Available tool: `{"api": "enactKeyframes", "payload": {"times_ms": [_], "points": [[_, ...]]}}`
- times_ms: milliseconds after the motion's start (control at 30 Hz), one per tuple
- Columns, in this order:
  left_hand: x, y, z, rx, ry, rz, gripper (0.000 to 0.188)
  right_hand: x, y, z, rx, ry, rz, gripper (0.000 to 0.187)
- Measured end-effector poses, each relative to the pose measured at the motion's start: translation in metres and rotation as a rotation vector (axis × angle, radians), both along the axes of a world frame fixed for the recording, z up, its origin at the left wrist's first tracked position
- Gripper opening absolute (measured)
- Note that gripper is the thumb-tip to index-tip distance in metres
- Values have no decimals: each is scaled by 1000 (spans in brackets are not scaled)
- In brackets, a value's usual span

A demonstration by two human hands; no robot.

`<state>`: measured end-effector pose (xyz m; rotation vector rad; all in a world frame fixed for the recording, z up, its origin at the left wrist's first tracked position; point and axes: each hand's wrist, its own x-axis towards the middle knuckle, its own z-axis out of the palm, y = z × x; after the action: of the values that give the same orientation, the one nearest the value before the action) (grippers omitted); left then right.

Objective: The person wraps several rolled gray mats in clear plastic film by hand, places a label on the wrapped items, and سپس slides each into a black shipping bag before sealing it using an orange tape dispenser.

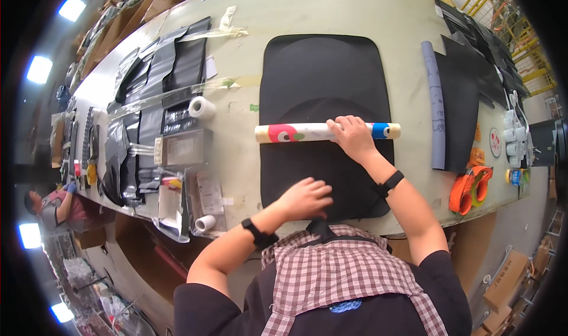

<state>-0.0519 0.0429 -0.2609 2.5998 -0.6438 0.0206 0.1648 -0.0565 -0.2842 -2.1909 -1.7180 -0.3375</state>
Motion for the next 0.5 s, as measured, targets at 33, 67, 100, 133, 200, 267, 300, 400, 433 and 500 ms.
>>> {"api": "enactKeyframes", "payload": {"times_ms": [33,67,100,133,200,267,300,400,433,500], "points": [[-24,-3,-5,35,42,65,51,-7,-1,-1,27,3,-19,45],[-38,-5,-4,68,79,129,61,-14,-3,0,29,8,-9,45],[-45,-8,-5,69,83,138,61,-21,-4,0,43,12,-21,44],[-50,-10,-6,114,119,170,65,-28,-6,0,55,16,-34,43],[-55,-17,-9,154,158,220,69,-40,-13,-2,37,-28,-6,41],[-52,-17,-20,166,78,266,67,-50,-18,-2,18,-74,19,40],[-53,-17,-24,157,48,267,64,-53,-20,2,27,-53,14,39],[-57,-19,-29,147,56,277,61,-64,-28,1,33,-31,7,40],[-58,-21,-28,130,48,302,57,-67,-30,-2,29,-35,11,41],[-57,-22,-25,129,62,302,55,-71,-35,-3,22,-44,11,41]]}}
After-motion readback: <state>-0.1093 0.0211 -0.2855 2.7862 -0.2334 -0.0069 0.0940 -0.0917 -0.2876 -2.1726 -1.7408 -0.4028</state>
